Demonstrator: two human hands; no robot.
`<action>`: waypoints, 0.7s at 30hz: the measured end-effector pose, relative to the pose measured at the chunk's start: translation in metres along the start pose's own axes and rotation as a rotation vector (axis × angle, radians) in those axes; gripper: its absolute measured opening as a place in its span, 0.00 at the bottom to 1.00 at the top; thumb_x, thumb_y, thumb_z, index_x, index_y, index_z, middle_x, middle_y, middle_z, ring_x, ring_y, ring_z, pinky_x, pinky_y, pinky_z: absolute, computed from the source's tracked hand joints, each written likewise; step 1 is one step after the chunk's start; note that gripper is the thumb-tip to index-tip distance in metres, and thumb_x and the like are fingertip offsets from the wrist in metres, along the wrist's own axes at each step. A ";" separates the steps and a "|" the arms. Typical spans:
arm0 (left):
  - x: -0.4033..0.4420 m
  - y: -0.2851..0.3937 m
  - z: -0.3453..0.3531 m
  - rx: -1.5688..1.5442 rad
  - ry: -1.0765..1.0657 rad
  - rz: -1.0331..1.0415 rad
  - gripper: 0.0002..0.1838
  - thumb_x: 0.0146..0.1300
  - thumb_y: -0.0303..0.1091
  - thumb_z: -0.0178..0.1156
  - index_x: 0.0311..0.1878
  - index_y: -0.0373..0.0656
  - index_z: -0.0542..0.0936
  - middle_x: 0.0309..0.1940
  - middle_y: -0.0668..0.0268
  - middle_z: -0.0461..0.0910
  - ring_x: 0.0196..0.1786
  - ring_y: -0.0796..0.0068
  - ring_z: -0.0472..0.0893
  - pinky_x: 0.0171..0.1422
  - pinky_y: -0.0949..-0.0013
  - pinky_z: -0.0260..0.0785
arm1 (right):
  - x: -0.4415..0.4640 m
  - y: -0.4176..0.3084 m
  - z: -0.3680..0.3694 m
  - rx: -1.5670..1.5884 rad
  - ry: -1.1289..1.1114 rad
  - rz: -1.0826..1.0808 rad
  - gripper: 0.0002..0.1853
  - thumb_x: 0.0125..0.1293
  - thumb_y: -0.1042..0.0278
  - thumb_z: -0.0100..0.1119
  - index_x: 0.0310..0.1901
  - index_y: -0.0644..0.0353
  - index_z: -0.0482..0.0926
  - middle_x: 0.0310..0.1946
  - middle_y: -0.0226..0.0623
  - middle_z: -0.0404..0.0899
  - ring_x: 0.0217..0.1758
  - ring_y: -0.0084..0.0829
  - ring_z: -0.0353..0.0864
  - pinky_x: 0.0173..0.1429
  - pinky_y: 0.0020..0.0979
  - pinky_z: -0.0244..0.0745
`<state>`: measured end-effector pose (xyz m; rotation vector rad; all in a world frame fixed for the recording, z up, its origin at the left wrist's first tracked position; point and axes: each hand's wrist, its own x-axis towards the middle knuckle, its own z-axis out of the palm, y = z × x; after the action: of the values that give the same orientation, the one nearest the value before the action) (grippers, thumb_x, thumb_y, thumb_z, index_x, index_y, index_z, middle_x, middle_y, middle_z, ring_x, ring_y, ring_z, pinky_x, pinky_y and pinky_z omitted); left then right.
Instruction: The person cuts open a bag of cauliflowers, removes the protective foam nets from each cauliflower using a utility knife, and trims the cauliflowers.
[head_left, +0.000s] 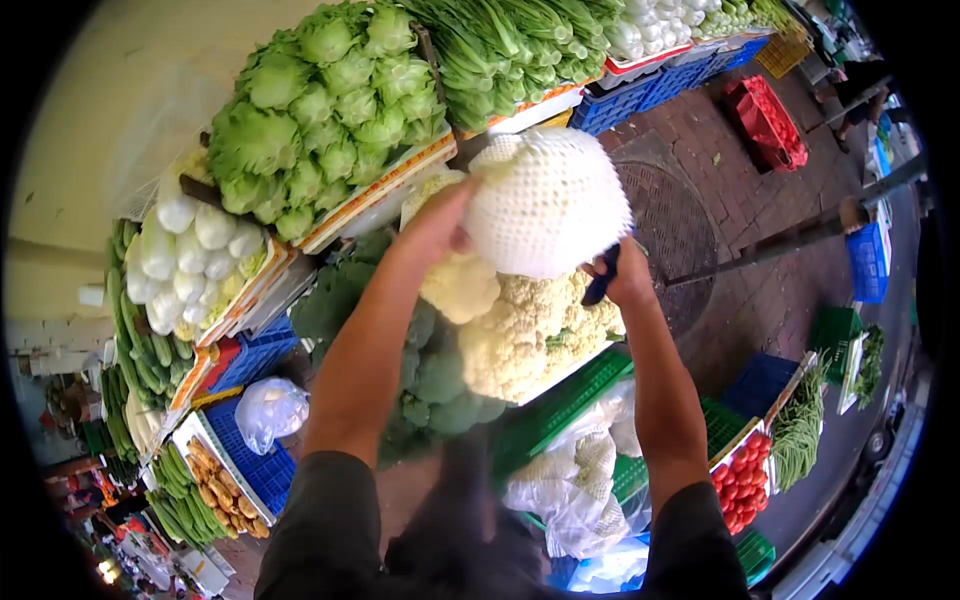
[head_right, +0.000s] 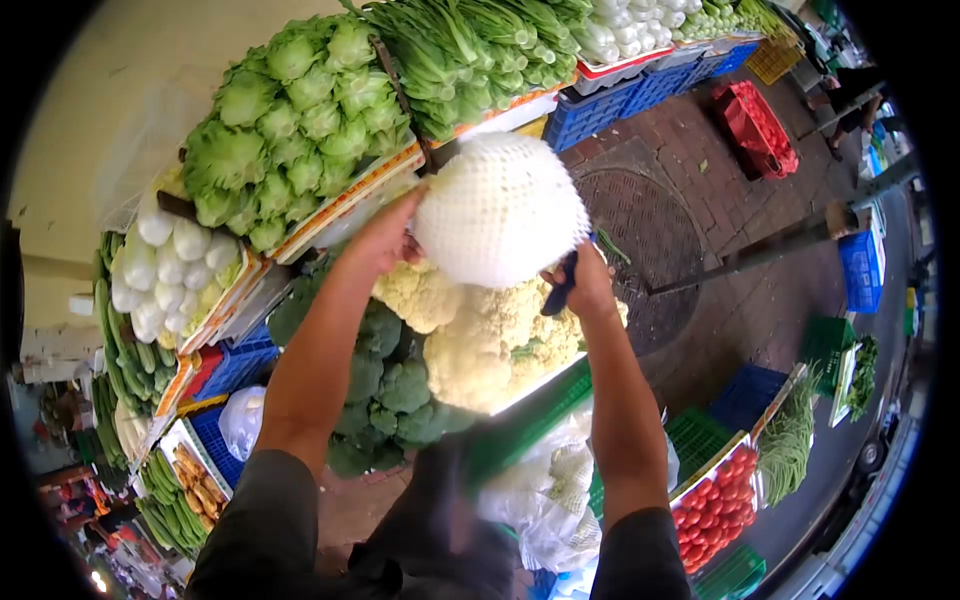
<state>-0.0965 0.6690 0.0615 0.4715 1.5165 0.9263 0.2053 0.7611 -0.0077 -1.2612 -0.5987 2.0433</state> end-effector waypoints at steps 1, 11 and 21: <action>0.006 0.010 -0.012 -0.003 0.020 -0.017 0.38 0.71 0.76 0.46 0.56 0.49 0.78 0.28 0.69 0.80 0.21 0.79 0.74 0.22 0.74 0.63 | 0.034 0.011 -0.002 0.061 -0.118 0.035 0.14 0.80 0.56 0.47 0.43 0.57 0.75 0.25 0.30 0.70 0.18 0.26 0.67 0.35 0.44 0.82; 0.076 -0.022 -0.081 0.198 0.257 -0.071 0.50 0.63 0.78 0.55 0.76 0.50 0.63 0.46 0.60 0.83 0.30 0.68 0.79 0.34 0.65 0.77 | 0.150 0.083 0.076 -0.161 0.108 0.311 0.22 0.73 0.41 0.62 0.41 0.55 0.77 0.31 0.33 0.74 0.22 0.27 0.67 0.35 0.43 0.76; 0.110 -0.080 -0.044 0.428 0.622 0.388 0.59 0.61 0.57 0.73 0.80 0.29 0.52 0.70 0.36 0.71 0.71 0.43 0.75 0.73 0.56 0.67 | 0.116 0.080 0.038 -0.135 0.151 0.202 0.18 0.71 0.62 0.66 0.55 0.66 0.78 0.44 0.48 0.83 0.20 0.29 0.70 0.37 0.43 0.80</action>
<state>-0.1413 0.6919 -0.0718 0.8619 2.2626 1.1092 0.1101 0.7899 -0.1152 -1.5966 -0.5654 2.0733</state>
